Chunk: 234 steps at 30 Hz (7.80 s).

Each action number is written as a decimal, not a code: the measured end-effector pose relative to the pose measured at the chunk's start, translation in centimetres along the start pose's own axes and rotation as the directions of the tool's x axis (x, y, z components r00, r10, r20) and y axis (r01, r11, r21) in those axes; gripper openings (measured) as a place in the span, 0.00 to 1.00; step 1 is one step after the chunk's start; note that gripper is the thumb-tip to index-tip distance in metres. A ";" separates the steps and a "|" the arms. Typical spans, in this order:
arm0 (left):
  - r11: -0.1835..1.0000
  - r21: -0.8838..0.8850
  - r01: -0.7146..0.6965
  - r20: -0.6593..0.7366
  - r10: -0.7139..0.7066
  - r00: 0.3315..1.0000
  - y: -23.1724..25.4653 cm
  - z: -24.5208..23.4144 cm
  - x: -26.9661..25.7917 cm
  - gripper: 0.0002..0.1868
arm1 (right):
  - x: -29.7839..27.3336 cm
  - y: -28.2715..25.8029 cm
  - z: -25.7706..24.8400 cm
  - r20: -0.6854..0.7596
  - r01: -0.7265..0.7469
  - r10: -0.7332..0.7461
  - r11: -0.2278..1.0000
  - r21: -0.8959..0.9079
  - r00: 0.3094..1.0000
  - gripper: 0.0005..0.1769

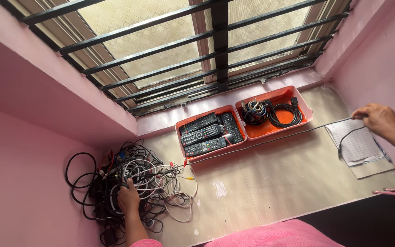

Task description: The person sorts various electronic cables and remotes, picking up individual wires from a large pile, coiling them by hand, and placing the organized coils into a plastic bin.

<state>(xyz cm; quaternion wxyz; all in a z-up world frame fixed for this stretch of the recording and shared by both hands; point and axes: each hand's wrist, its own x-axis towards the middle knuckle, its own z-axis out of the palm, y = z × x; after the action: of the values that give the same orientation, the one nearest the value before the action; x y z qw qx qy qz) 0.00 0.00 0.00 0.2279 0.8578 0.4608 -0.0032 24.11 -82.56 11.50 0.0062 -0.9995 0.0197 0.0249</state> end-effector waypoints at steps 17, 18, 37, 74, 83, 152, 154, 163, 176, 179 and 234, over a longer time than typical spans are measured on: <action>0.957 -0.289 0.035 -0.241 -0.108 0.964 4.5 0.5 -5.7 0.28 | 2.2 -0.9 3.2 -0.096 0.000 -0.011 0.993 -0.114 0.995 0.17; 0.937 -0.348 0.014 -0.241 -0.104 0.965 5.6 1.2 -6.9 0.25 | 1.8 -3.3 4.5 -0.112 0.114 -0.130 0.984 -0.139 0.985 0.23; 0.830 -0.058 -0.555 0.271 0.549 0.791 6.3 10.2 -18.0 0.18 | -11.6 -47.7 17.9 0.117 0.698 -0.812 0.556 0.452 0.571 0.24; 0.618 -0.261 -0.742 -0.016 0.766 0.643 7.2 4.5 -17.7 0.17 | -4.7 -40.8 2.3 -0.145 0.412 -0.435 0.617 0.671 0.888 0.15; 0.440 -0.890 0.115 0.360 0.526 0.771 19.4 0.3 -17.0 0.24 | -6.3 -36.7 -8.7 -0.080 0.384 -0.817 0.180 0.905 0.571 0.14; -0.088 -0.597 0.798 -0.074 0.996 0.055 34.5 -5.0 -26.4 0.22 | -4.8 -30.8 -9.3 -0.420 0.474 -0.561 -0.055 0.879 0.714 0.11; -0.258 -0.389 0.884 -0.145 0.965 0.218 34.8 -6.1 -25.9 0.22 | -5.8 -31.8 -7.7 -0.461 0.492 -0.502 -0.080 0.867 0.732 0.12; 0.002 -0.946 -0.323 -0.210 0.757 0.619 35.7 -3.0 -21.2 0.29 | -11.5 -30.3 -11.0 -0.600 0.912 -0.690 0.351 0.213 0.406 0.08; -0.063 -0.600 0.797 -0.044 0.998 0.046 34.3 -2.7 -24.9 0.24 | -3.7 -29.4 -9.3 -0.585 0.692 -0.526 0.010 0.722 0.618 0.11; -0.383 -0.426 0.820 -0.133 0.922 0.363 35.3 -4.8 -24.5 0.20 | -5.5 -30.9 -6.0 -0.357 0.457 -0.524 0.070 0.887 0.773 0.14; -0.084 -0.712 0.697 0.104 0.969 0.223 31.8 -3.4 -24.2 0.16 | -6.6 -31.0 -13.2 0.046 -0.162 -0.896 -0.030 0.986 0.441 0.42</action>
<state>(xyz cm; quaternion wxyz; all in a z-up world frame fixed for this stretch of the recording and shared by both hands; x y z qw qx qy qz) 10.56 -32.76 20.59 0.9548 0.2169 -0.1533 -0.1337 19.41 -51.54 25.34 0.6577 -0.5517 -0.3033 0.4136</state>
